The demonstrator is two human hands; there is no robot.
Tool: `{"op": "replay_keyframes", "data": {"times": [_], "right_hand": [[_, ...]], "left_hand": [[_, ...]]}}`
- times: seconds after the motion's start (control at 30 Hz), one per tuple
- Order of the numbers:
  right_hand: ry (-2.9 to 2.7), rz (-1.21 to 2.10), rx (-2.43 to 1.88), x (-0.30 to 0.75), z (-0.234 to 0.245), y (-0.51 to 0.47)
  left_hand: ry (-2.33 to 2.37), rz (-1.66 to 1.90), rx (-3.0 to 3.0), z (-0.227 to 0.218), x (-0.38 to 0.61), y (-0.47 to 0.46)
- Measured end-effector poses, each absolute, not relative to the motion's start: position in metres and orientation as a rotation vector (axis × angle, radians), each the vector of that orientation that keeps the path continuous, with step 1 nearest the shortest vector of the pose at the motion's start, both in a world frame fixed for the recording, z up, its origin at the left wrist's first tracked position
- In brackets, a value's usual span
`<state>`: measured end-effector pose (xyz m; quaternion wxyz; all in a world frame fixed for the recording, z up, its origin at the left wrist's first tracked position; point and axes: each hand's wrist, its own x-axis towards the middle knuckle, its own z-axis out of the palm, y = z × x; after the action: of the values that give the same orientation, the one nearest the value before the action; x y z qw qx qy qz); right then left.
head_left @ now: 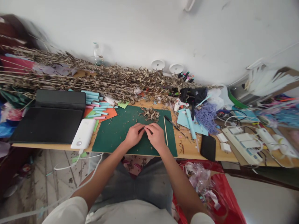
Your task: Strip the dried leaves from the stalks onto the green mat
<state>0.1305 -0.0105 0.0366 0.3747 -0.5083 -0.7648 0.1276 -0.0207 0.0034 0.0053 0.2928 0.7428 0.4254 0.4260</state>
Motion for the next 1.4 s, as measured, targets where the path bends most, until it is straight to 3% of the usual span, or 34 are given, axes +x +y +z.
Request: {"op": "replay_keyframes", "data": {"times": [0.67, 0.87, 1.27, 1.4], "right_hand": [[-1.532, 0.503, -1.455, 0.108, 0.03, -0.015], [-1.606, 0.418, -1.422, 0.102, 0.036, -0.017], [-1.538, 0.56, -1.381, 0.111, 0.044, -0.02], [-1.235, 0.38, -1.518, 0.15, 0.045, -0.012]], "left_hand": [[1.12, 1.148, 1.935, 0.005, -0.023, 0.006], [1.192, 1.136, 1.95, 0.006, -0.024, 0.007], [1.223, 1.126, 1.984, 0.006, -0.023, 0.005], [1.187, 1.191, 1.971, 0.006, -0.022, 0.005]]}}
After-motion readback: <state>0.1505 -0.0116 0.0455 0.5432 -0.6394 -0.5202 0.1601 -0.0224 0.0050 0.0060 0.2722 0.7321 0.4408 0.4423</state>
